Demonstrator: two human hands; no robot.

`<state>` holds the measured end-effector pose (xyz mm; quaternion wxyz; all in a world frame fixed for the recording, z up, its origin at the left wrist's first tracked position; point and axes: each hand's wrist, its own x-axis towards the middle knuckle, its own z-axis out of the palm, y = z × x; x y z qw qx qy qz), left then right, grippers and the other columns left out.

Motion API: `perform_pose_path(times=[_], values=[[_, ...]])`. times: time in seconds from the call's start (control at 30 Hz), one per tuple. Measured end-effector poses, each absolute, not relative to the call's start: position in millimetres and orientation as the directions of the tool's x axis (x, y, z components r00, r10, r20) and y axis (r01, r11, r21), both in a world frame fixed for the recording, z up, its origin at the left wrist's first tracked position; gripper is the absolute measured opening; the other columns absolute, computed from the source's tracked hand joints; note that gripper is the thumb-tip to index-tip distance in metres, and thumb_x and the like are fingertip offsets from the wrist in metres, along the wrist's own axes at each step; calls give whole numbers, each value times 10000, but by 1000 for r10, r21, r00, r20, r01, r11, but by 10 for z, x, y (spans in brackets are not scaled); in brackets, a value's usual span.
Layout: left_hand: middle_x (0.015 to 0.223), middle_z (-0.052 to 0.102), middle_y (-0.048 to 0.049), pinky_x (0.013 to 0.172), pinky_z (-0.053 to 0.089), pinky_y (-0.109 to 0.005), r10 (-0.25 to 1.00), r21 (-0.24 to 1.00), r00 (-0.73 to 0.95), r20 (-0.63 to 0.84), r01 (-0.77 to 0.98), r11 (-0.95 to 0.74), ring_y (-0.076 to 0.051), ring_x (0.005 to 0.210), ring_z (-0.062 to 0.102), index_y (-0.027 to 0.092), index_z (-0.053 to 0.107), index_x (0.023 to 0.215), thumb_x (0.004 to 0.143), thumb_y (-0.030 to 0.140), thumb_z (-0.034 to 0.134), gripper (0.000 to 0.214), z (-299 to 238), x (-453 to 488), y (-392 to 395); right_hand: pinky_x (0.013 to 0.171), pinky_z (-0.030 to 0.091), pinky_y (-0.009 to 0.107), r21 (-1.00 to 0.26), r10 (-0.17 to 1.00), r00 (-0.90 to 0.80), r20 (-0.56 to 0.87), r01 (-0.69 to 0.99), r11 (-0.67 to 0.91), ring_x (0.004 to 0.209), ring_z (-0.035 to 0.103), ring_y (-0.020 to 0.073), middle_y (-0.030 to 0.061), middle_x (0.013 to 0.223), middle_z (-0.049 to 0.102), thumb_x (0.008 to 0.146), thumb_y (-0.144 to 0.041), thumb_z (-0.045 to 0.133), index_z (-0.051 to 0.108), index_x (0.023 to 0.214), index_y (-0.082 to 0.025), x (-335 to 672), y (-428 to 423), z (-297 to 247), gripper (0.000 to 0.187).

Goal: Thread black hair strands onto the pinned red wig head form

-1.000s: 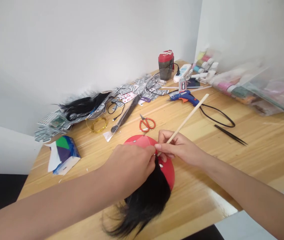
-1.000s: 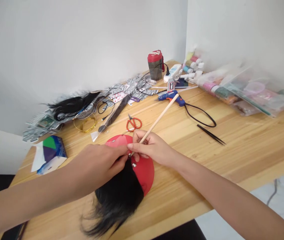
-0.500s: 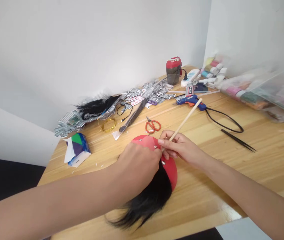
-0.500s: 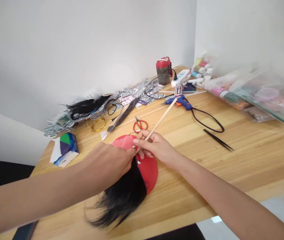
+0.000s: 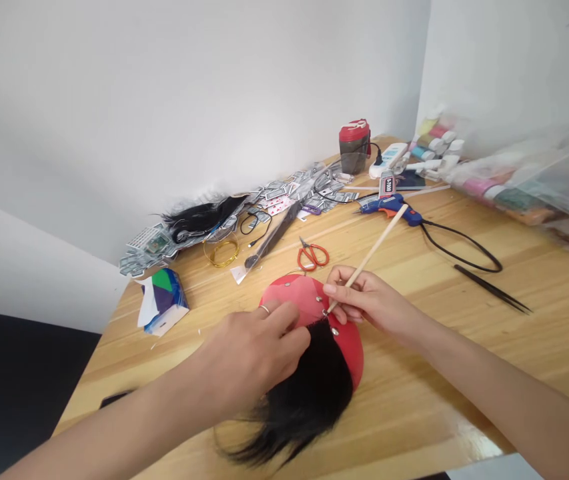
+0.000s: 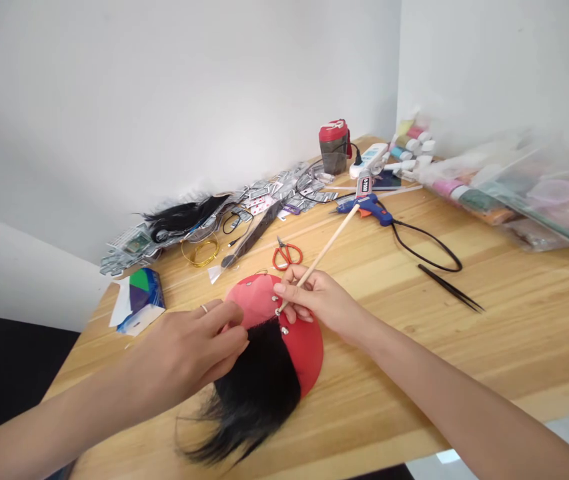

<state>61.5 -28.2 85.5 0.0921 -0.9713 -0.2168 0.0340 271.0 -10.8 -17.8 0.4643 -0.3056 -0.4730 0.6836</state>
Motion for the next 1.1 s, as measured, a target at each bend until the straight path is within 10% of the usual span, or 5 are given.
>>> perform_pose_path(times=[0.13, 0.27, 1.1], values=[[1152, 720, -82, 762, 511, -228, 393, 301, 905, 165, 334, -894, -141, 923, 681, 182, 565, 858, 1019, 134, 423, 220, 684, 512, -182, 423, 222, 207, -948, 921, -390, 24, -300, -102, 424, 386, 60, -42, 532, 590, 816, -581, 752, 525, 757, -180, 2743, -106, -193, 465], [1067, 770, -48, 718, 492, -186, 504, 616, 841, 196, 294, -731, -97, 744, 667, 191, 645, 1041, 1015, 159, 463, 186, 408, 469, -170, 442, 257, 217, -960, 921, -389, 14, -262, -97, 453, 422, 77, -37, 554, 585, 822, -594, 743, 515, 754, -193, 2768, -128, -175, 466], [971, 797, 31, 771, 510, -115, 650, 700, 699, 297, 303, -646, -69, 847, 747, 217, 673, 1023, 986, 102, 486, 222, 292, 469, -250, 627, 464, 230, -958, 950, -204, 238, -210, 195, 707, 639, 123, -9, 787, 671, 983, -345, 646, 607, 839, -228, 2775, -398, -292, 190]])
